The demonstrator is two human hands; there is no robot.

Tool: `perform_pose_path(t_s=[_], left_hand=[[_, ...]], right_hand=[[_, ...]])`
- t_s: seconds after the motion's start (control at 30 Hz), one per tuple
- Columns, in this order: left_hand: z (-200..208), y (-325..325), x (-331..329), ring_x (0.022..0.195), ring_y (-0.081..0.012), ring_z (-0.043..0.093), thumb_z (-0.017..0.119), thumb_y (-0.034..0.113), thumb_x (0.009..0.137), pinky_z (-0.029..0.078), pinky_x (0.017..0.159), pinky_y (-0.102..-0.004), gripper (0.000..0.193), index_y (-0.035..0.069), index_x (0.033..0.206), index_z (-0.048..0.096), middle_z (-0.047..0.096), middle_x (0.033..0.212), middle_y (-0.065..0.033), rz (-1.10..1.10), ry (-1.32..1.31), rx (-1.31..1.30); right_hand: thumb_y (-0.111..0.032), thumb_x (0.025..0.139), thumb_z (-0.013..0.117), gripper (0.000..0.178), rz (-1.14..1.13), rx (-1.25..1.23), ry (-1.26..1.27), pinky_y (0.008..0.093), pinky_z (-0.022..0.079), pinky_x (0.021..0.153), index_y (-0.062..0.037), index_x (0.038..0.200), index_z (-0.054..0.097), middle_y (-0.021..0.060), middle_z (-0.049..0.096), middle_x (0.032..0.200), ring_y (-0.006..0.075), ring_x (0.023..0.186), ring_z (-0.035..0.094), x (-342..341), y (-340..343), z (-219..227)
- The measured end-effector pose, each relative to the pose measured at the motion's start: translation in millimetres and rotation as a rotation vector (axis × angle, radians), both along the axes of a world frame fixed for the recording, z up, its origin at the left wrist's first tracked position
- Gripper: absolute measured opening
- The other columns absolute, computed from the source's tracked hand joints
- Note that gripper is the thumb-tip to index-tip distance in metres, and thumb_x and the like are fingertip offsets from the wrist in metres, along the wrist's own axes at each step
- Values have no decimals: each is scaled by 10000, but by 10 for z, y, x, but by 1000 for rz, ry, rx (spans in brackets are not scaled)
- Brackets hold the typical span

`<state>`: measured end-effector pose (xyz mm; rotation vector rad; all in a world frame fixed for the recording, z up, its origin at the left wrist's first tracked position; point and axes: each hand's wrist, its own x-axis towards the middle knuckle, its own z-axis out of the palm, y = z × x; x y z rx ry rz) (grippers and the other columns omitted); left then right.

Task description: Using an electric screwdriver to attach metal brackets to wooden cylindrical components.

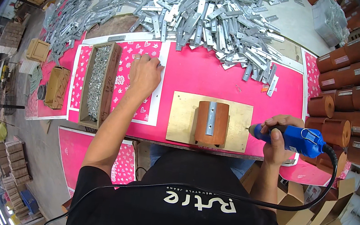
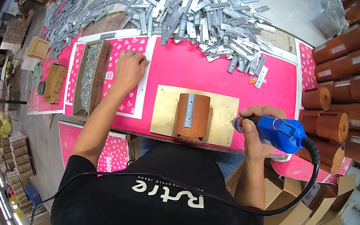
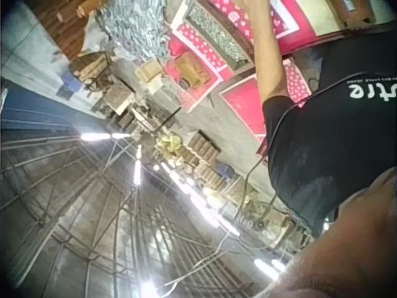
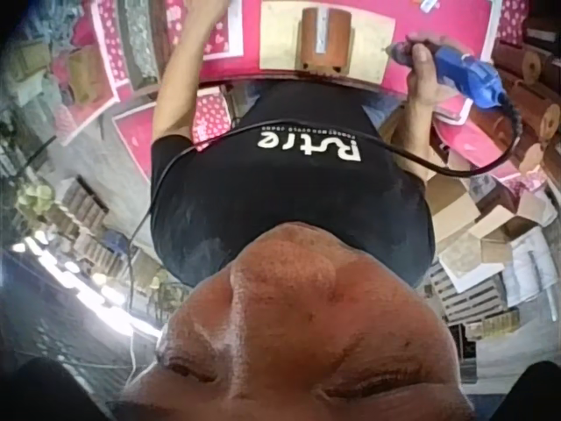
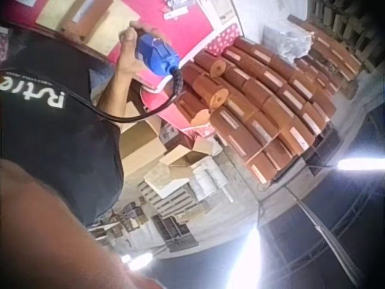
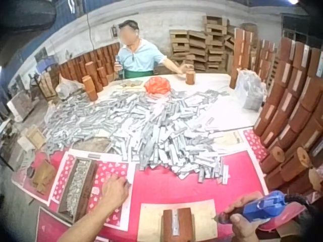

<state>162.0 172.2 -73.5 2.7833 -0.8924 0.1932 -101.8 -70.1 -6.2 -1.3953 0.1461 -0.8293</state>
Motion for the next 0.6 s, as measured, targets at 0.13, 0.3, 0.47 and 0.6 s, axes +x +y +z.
perform_pose_path(t_s=[0.13, 0.3, 0.47, 0.6], left_hand=[[-104, -119, -38, 850, -362, 547, 655, 145, 793, 442, 772, -457, 143, 23, 863, 681, 616, 854, -175, -67, -69, -41], [-119, -84, -44, 837, -329, 573, 640, 89, 762, 468, 744, -443, 114, 7, 840, 625, 617, 835, -169, -97, -122, -124], [121, -202, -345, 720, -188, 612, 657, 52, 815, 490, 675, -319, 102, 9, 878, 590, 640, 787, -113, 34, 436, -495], [290, -279, -571, 721, -92, 599, 663, 43, 848, 482, 664, -264, 105, 6, 938, 623, 664, 814, -52, -87, 619, -745]], right_hand=[[-113, 814, 736, 390, -37, -10, 5, 281, 516, 636, -34, 1073, 455, 139, 627, 862, 175, 735, 608, -51, 2, 3], [-33, 796, 719, 370, -18, 72, 36, 287, 513, 667, -18, 1069, 470, 143, 648, 868, 171, 749, 625, -25, 15, 12], [9, 782, 713, 359, -20, 54, 8, 286, 519, 661, -16, 1057, 484, 150, 650, 870, 181, 781, 641, -81, -15, -40], [18, 787, 698, 363, 26, 90, -28, 303, 525, 682, -28, 1060, 462, 154, 632, 890, 192, 816, 638, -120, -26, -18]])
